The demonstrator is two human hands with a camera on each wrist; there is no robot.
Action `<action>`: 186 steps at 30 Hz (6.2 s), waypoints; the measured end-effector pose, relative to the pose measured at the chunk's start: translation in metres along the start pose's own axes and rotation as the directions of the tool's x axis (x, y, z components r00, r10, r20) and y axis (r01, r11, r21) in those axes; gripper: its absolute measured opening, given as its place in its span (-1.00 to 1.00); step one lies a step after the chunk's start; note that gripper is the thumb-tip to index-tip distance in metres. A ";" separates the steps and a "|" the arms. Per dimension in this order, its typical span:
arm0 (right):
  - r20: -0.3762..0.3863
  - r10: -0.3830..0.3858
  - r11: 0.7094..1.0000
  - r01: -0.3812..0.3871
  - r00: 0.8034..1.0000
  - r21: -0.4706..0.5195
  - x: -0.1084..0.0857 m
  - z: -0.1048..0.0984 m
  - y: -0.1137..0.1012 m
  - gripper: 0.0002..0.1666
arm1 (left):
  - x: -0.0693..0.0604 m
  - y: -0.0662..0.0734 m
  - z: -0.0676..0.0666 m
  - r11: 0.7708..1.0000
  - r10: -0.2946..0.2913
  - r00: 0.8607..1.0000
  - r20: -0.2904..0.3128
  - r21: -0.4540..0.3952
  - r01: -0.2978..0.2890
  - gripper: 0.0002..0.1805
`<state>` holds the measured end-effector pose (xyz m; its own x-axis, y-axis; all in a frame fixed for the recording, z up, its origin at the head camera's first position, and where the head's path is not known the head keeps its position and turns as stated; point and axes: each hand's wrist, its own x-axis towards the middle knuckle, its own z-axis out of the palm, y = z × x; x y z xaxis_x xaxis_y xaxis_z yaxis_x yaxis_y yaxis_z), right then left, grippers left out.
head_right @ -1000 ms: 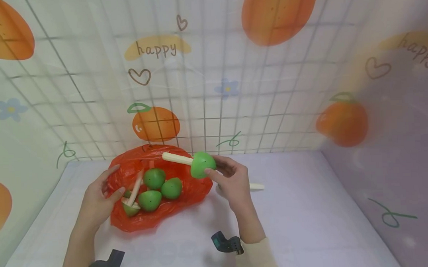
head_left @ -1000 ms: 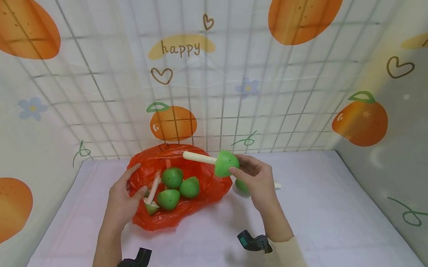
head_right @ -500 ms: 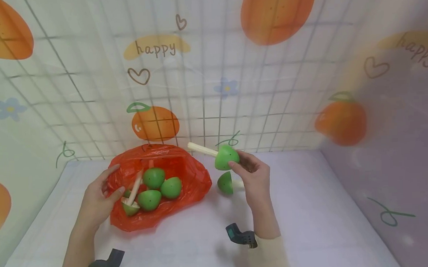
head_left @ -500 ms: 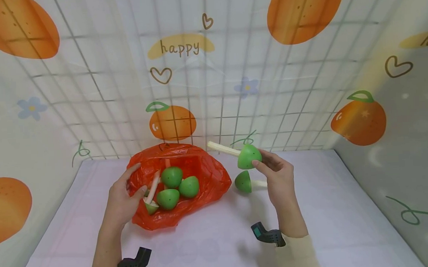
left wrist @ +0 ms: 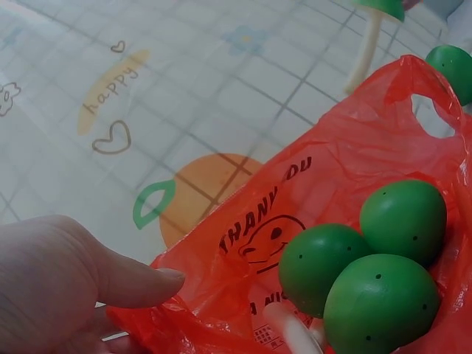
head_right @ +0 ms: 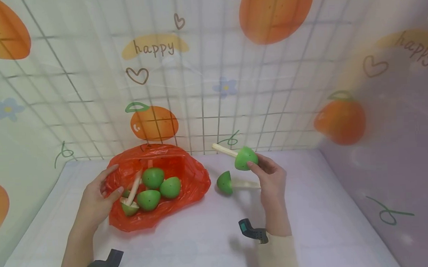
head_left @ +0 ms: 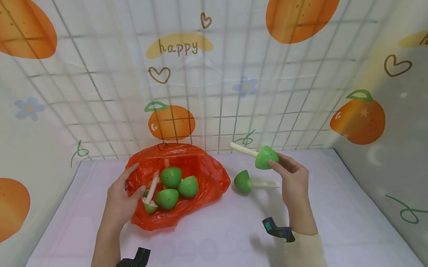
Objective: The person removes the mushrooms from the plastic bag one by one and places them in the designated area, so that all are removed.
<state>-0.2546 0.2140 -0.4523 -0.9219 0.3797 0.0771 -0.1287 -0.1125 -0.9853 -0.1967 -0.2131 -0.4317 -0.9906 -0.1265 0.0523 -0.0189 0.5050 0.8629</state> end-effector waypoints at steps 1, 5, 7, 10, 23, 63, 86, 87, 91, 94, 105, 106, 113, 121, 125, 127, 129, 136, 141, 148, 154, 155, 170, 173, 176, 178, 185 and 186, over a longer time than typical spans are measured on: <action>-0.010 0.002 1.000 -0.002 1.000 -0.005 0.001 -0.003 0.002 -0.45 | 0.000 0.000 0.000 1.000 0.001 1.000 -0.001 0.001 -0.001 -0.20; -0.052 0.018 0.999 -0.017 0.998 0.030 0.005 -0.012 0.008 -0.47 | -0.001 0.000 0.000 1.000 0.008 1.000 -0.002 0.003 -0.008 -0.20; -0.065 0.028 0.999 -0.027 0.997 0.024 0.007 -0.017 0.010 -0.48 | 0.000 0.000 0.000 1.000 0.008 1.000 -0.002 0.002 -0.008 -0.20; -0.088 0.054 0.998 -0.053 0.995 0.020 0.010 -0.024 0.014 -0.50 | 0.000 0.001 0.000 1.000 0.003 1.000 -0.001 0.003 -0.003 -0.20; -0.190 0.104 0.993 -0.111 0.976 -0.027 0.022 -0.050 0.036 -0.59 | -0.001 0.000 -0.001 1.000 0.000 1.000 0.003 0.007 0.000 -0.20; -0.033 0.250 0.949 -0.251 0.968 -0.193 0.034 -0.094 0.065 -0.29 | 0.001 -0.001 0.000 1.000 -0.016 1.000 0.011 0.009 0.016 -0.19; 0.030 0.192 0.978 -0.189 0.981 -0.086 0.029 -0.095 0.059 -0.33 | 0.001 -0.002 0.000 1.000 -0.004 1.000 0.005 0.014 0.004 -0.20; 0.033 0.190 0.978 -0.186 0.981 -0.092 0.029 -0.096 0.059 -0.34 | 0.001 -0.002 0.000 1.000 -0.003 1.000 0.005 0.013 0.003 -0.20; 0.037 0.183 0.976 -0.177 0.982 -0.130 0.029 -0.095 0.058 -0.33 | 0.002 -0.004 0.000 1.000 0.015 1.000 0.002 -0.010 -0.015 -0.21; 0.029 0.185 0.972 -0.178 0.982 -0.155 0.028 -0.095 0.056 -0.29 | 0.002 -0.005 -0.001 0.999 0.031 1.000 0.000 -0.025 -0.031 -0.22; -0.037 0.133 0.970 -0.137 0.991 -0.199 0.024 -0.092 0.039 -0.37 | 0.000 -0.002 -0.001 1.000 0.017 1.000 0.002 -0.024 -0.017 -0.22; -0.038 0.129 0.971 -0.134 0.991 -0.199 0.023 -0.092 0.036 -0.37 | 0.000 -0.001 -0.001 1.000 0.014 1.000 0.002 -0.022 -0.014 -0.22; 0.000 0.052 0.995 -0.051 0.999 -0.080 0.021 -0.080 0.024 -0.35 | 0.000 -0.001 -0.001 1.000 0.003 1.000 0.003 -0.018 -0.003 -0.21; 0.100 -0.113 0.993 0.109 0.989 0.047 0.016 -0.059 0.011 -0.40 | 0.001 -0.001 -0.001 1.000 -0.002 1.000 -0.004 -0.014 0.002 -0.20; 0.147 -0.125 0.992 0.120 0.981 0.044 0.013 -0.045 0.009 -0.45 | 0.001 -0.001 -0.001 1.000 -0.005 1.000 -0.006 -0.017 0.005 -0.19; 0.173 -0.116 0.993 0.115 0.978 0.019 0.011 -0.037 0.007 -0.45 | 0.001 -0.001 -0.001 1.000 -0.009 1.000 -0.007 -0.019 0.008 -0.19; 0.200 -0.108 0.994 0.111 0.974 -0.004 0.009 -0.029 0.006 -0.43 | 0.001 -0.001 -0.001 1.000 -0.013 1.000 -0.010 -0.019 0.013 -0.19; 0.301 -0.107 0.990 0.129 0.948 -0.055 0.001 -0.004 0.005 -0.37 | 0.001 -0.001 -0.001 1.000 -0.013 1.000 -0.018 -0.014 0.012 -0.19; 0.369 -0.131 0.983 0.170 0.920 -0.075 -0.005 0.014 0.002 -0.37 | 0.001 0.000 -0.002 1.000 -0.005 1.000 -0.023 -0.014 0.005 -0.20; 0.437 -0.127 0.973 0.197 0.890 -0.119 -0.015 0.038 -0.001 -0.40 | 0.003 -0.001 -0.004 1.000 0.002 0.999 -0.038 -0.011 -0.003 -0.20; 0.474 -0.138 0.977 0.199 0.869 -0.079 -0.025 0.059 -0.003 -0.40 | 0.003 -0.001 -0.006 1.000 0.001 0.999 -0.042 -0.025 -0.002 -0.21; 0.482 -0.138 0.978 0.197 0.865 -0.073 -0.026 0.062 -0.002 -0.40 | 0.003 -0.001 -0.006 1.000 0.002 0.999 -0.043 -0.027 -0.003 -0.21; 0.620 -0.137 0.957 0.264 0.773 -0.118 -0.051 0.109 0.007 -0.43 | 0.002 0.000 -0.008 0.999 -0.004 0.999 -0.041 -0.046 0.002 -0.22; 0.629 -0.126 0.956 0.264 0.767 -0.130 -0.054 0.114 0.011 -0.44 | 0.002 -0.002 -0.007 0.999 -0.005 0.999 -0.040 -0.047 0.003 -0.22; 0.640 -0.107 0.956 0.256 0.761 -0.144 -0.057 0.120 0.015 -0.42 | 0.002 -0.004 -0.006 0.999 0.001 0.999 -0.041 -0.041 -0.003 -0.22; 0.650 -0.104 0.956 0.256 0.753 -0.143 -0.058 0.124 0.017 -0.41 | 0.001 -0.004 -0.006 0.999 0.005 0.999 -0.039 -0.044 -0.007 -0.22; 0.669 -0.112 0.946 0.286 0.735 -0.156 -0.060 0.140 0.025 -0.40 | 0.003 -0.004 -0.004 0.999 0.007 0.999 -0.037 -0.048 -0.009 -0.22; 0.671 -0.112 0.943 0.292 0.733 -0.162 -0.060 0.143 0.026 -0.40 | 0.003 -0.004 -0.003 0.999 0.008 0.999 -0.039 -0.047 -0.010 -0.23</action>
<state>-0.2554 0.0570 -0.4612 -0.9066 -0.3248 0.2695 -0.3316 0.1533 -0.9309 -0.1994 -0.2181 -0.4332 -0.9847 -0.1555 0.0787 -0.0028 0.4655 0.8850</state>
